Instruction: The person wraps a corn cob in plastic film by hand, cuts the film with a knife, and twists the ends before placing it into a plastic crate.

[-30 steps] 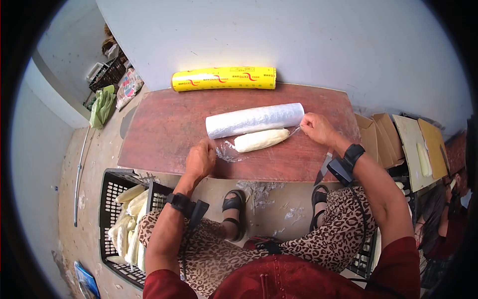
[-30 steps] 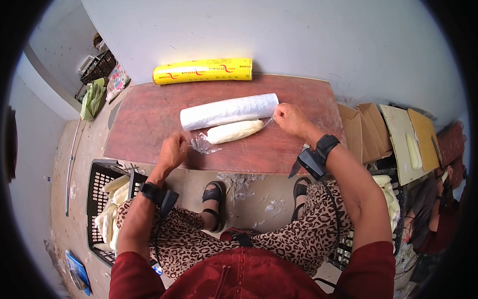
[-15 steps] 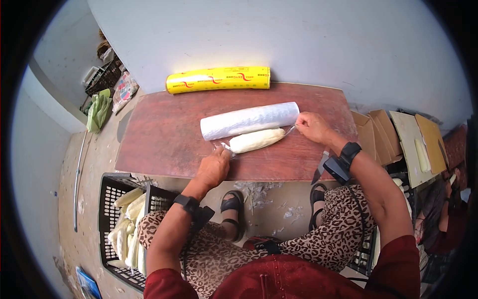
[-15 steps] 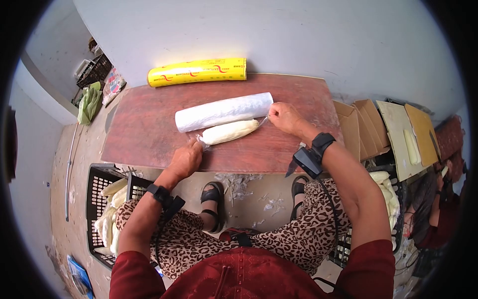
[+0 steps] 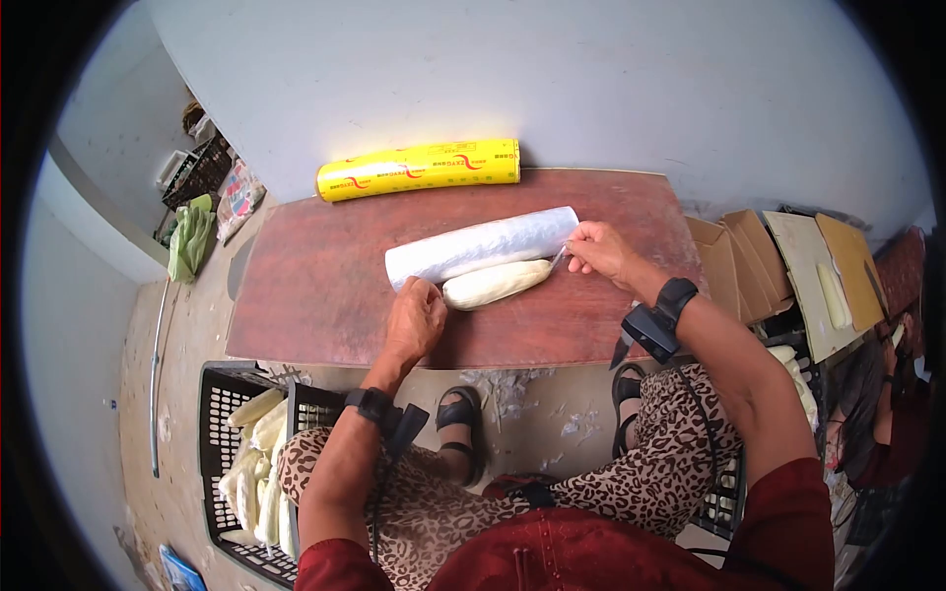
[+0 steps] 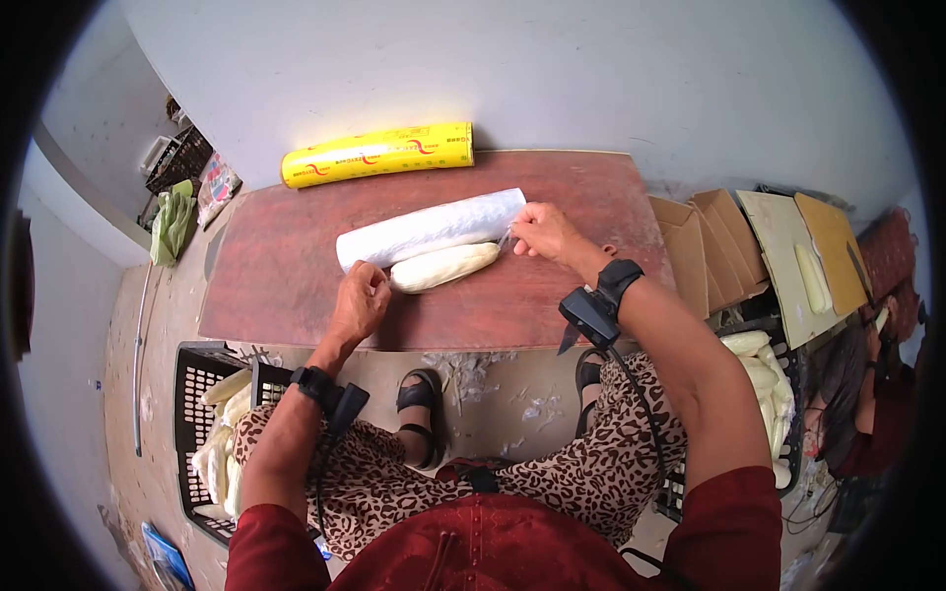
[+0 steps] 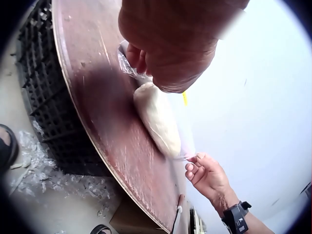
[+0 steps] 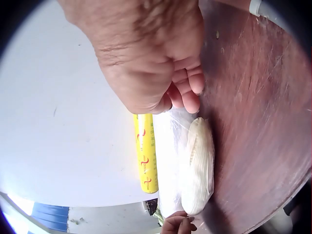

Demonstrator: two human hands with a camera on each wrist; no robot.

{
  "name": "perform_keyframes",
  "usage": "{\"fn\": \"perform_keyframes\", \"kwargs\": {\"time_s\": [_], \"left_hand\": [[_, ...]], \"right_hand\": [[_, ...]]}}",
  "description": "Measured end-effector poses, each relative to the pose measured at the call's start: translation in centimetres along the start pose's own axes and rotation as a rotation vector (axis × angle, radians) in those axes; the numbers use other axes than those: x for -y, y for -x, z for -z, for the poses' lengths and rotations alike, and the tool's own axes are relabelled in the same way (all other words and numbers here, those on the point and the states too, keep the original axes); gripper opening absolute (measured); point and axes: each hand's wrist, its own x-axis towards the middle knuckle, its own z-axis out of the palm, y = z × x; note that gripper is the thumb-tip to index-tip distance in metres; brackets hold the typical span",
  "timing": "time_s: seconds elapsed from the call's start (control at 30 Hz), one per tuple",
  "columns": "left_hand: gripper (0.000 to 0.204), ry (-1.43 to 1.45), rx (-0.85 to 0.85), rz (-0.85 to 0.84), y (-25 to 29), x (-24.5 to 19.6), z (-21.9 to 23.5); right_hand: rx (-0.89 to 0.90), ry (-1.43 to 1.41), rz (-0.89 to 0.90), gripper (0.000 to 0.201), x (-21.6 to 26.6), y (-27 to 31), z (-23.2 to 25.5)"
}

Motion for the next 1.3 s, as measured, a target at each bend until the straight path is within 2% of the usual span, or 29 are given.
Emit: {"fn": "perform_keyframes", "kwargs": {"time_s": [0.07,0.17,0.27,0.37,0.47,0.57,0.67,0.77,0.8,0.87,0.97,1.07,1.27,1.3], "left_hand": [[0.010,-0.037,-0.002,0.020,-0.2,0.0,-0.1],[0.011,-0.055,-0.025,0.038,-0.3,0.0,-0.4],[0.011,-0.051,-0.040,0.080,-0.6,-0.2,-0.5],[0.011,-0.050,-0.042,0.060,-0.8,0.1,-0.6],[0.009,-0.081,-0.032,0.069,-0.8,-0.4,-0.3],[0.010,-0.064,-0.103,-0.027,-0.2,-1.3,0.0],[0.022,-0.104,-0.102,-0.252,0.7,-2.8,0.4],[0.034,-0.222,-0.049,-0.454,1.2,-3.7,0.1],[0.046,-0.270,0.062,-0.420,1.4,-4.0,0.3],[0.049,-0.331,0.070,-0.448,1.2,-3.5,-0.2],[0.050,-0.383,0.048,-0.471,1.0,-2.6,-0.9],[0.049,-0.431,0.011,-0.493,1.0,-2.2,-1.4],[0.036,-0.551,-0.039,-0.507,0.1,-1.7,-2.4],[0.034,-0.572,-0.057,-0.513,-0.1,-1.6,-2.6]], "right_hand": [[-0.016,0.041,-0.023,0.009,-0.2,-0.3,0.1],[-0.084,0.273,0.043,0.011,-1.4,-1.3,0.1],[-0.206,0.690,0.141,0.015,0.0,0.0,-0.3],[-0.315,0.787,0.209,0.009,-0.7,-0.1,-0.9],[-0.347,0.803,0.261,0.009,-0.6,-0.2,-0.7],[-0.347,0.804,0.271,0.006,-1.0,-0.5,-0.1],[-0.437,0.730,0.483,0.005,-0.2,-0.3,0.1],[-0.273,0.542,0.551,0.009,2.0,0.7,-0.7],[-0.195,0.563,0.610,0.012,2.3,1.0,-1.3],[-0.041,0.603,0.723,0.019,2.4,1.9,-2.9],[0.076,0.790,0.942,0.034,2.4,2.9,-4.9],[0.148,0.942,0.918,0.046,2.0,2.9,-6.2],[0.026,1.057,0.967,0.053,1.3,1.9,-7.6],[0.000,1.075,0.969,0.047,1.3,1.8,-7.9]]}}
